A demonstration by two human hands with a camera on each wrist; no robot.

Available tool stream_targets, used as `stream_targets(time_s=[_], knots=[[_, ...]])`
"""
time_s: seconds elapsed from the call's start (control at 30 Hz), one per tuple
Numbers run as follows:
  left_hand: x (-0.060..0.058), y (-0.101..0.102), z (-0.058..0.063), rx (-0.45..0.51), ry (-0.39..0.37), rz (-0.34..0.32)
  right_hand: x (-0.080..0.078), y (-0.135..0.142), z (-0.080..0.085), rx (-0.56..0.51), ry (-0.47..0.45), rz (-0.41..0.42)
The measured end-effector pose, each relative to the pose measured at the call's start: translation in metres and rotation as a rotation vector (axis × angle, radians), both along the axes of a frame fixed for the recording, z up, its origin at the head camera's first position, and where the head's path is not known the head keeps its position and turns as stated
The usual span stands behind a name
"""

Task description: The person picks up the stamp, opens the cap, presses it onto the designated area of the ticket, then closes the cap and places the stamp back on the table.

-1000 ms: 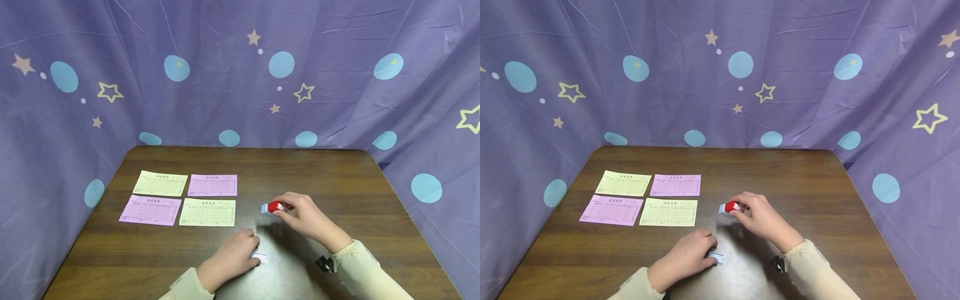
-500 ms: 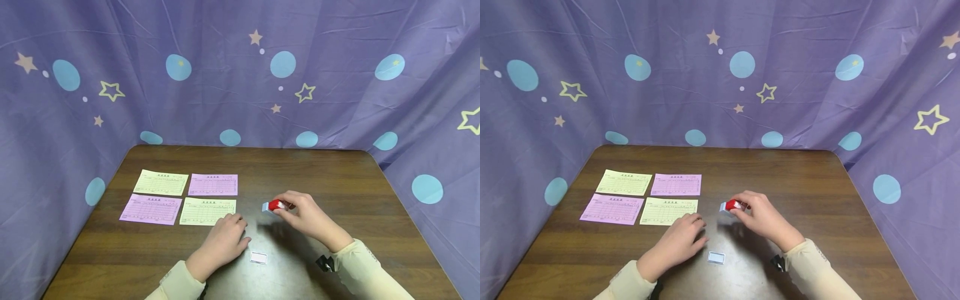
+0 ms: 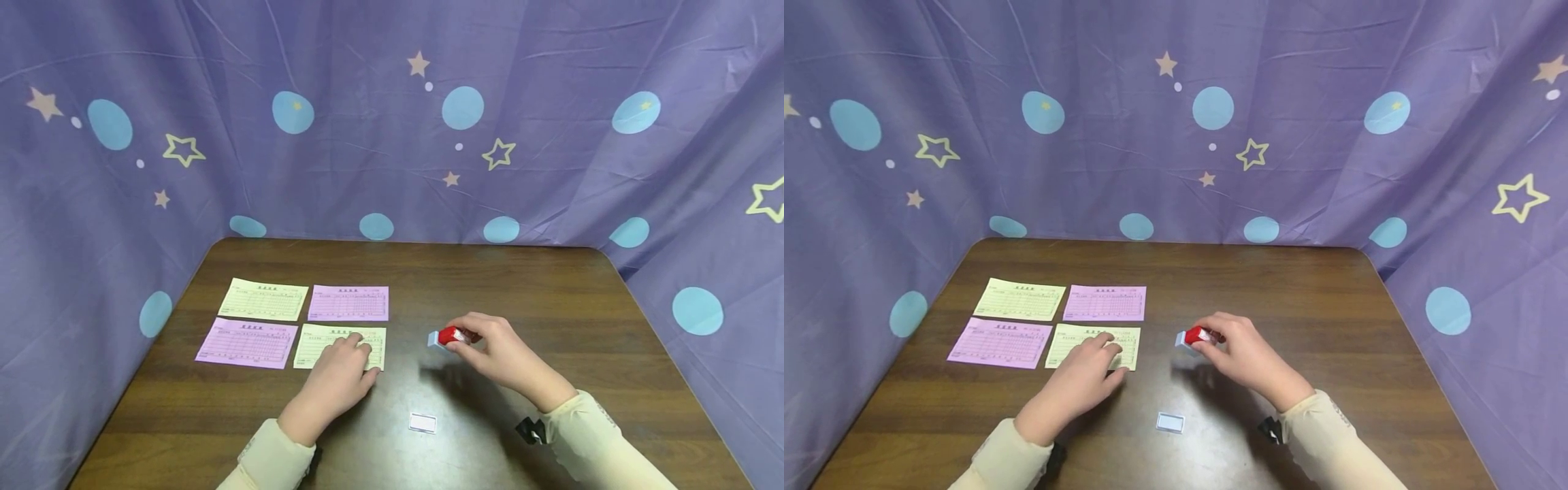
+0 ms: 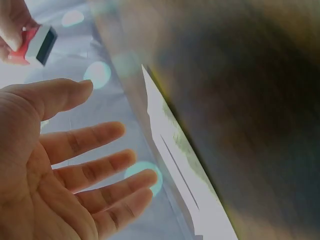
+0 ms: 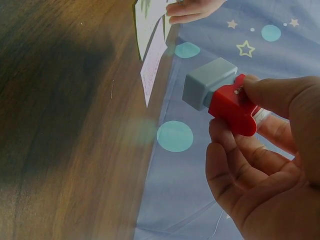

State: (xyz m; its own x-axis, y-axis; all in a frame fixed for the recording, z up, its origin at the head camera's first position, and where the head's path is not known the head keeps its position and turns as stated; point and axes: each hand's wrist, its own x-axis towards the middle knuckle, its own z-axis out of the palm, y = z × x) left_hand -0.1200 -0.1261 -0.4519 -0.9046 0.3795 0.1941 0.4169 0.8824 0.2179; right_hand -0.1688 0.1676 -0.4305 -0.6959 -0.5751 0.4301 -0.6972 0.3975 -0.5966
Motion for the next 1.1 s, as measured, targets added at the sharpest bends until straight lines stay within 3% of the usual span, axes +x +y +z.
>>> stream_targets(time_s=[0.13,0.43,0.73,1.1], knots=[[-0.002,-0.008,0.001,-0.019,-0.023,0.048,0.000,0.000,0.000,0.005,-0.010,-0.010],[0.004,-0.023,0.007,-0.070,-0.325,0.202,-0.001,0.001,-0.001,0.010,-0.021,-0.007],[0.007,-0.030,0.010,-0.119,-0.417,0.271,-0.001,0.001,-0.002,0.014,-0.030,-0.010],[0.006,-0.031,0.010,-0.167,-0.422,0.280,0.000,0.001,-0.001,0.021,-0.039,-0.019]])
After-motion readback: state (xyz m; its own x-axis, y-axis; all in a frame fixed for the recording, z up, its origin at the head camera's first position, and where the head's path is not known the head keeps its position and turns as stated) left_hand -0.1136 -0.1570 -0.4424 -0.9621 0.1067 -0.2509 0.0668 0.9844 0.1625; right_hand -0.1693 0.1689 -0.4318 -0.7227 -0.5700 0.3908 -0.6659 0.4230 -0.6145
